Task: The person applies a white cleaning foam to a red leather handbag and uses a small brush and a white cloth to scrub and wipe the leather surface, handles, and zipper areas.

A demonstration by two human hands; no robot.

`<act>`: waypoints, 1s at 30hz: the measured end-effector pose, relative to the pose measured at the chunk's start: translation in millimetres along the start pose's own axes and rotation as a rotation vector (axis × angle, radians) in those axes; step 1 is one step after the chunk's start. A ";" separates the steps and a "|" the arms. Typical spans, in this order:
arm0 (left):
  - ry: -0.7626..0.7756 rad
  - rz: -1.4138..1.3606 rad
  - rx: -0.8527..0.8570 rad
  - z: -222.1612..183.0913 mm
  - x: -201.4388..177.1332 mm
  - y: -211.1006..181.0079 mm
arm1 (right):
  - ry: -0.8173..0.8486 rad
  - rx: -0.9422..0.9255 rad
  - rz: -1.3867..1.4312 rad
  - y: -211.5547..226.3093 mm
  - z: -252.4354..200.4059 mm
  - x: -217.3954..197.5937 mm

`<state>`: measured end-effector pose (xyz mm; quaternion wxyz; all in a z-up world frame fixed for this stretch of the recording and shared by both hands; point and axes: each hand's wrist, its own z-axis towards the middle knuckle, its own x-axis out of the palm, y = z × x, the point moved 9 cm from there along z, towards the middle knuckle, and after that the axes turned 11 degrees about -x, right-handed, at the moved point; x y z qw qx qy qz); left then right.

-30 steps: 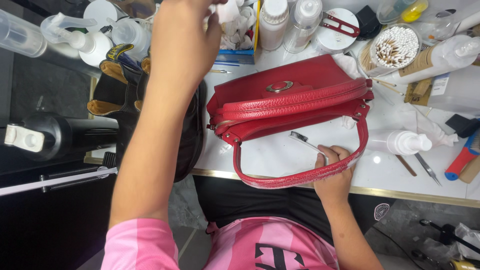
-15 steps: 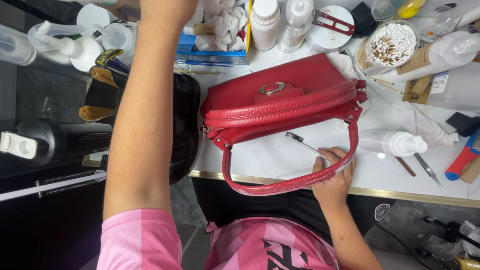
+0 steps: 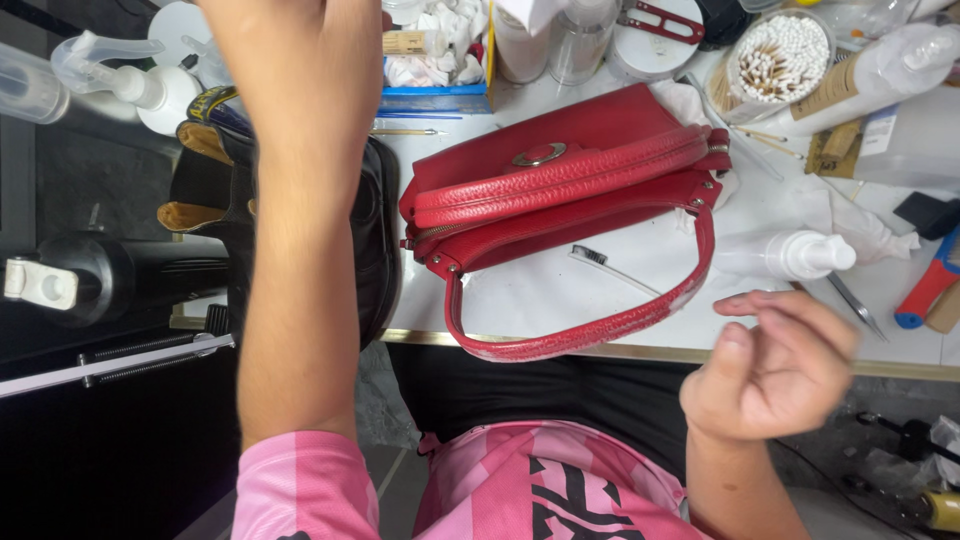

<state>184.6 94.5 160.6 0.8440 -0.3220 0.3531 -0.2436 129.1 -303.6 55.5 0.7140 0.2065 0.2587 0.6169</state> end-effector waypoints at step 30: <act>0.563 -1.069 -0.595 -227.3 153.9 -67.4 | -0.176 0.311 0.276 -47.4 5.4 36.4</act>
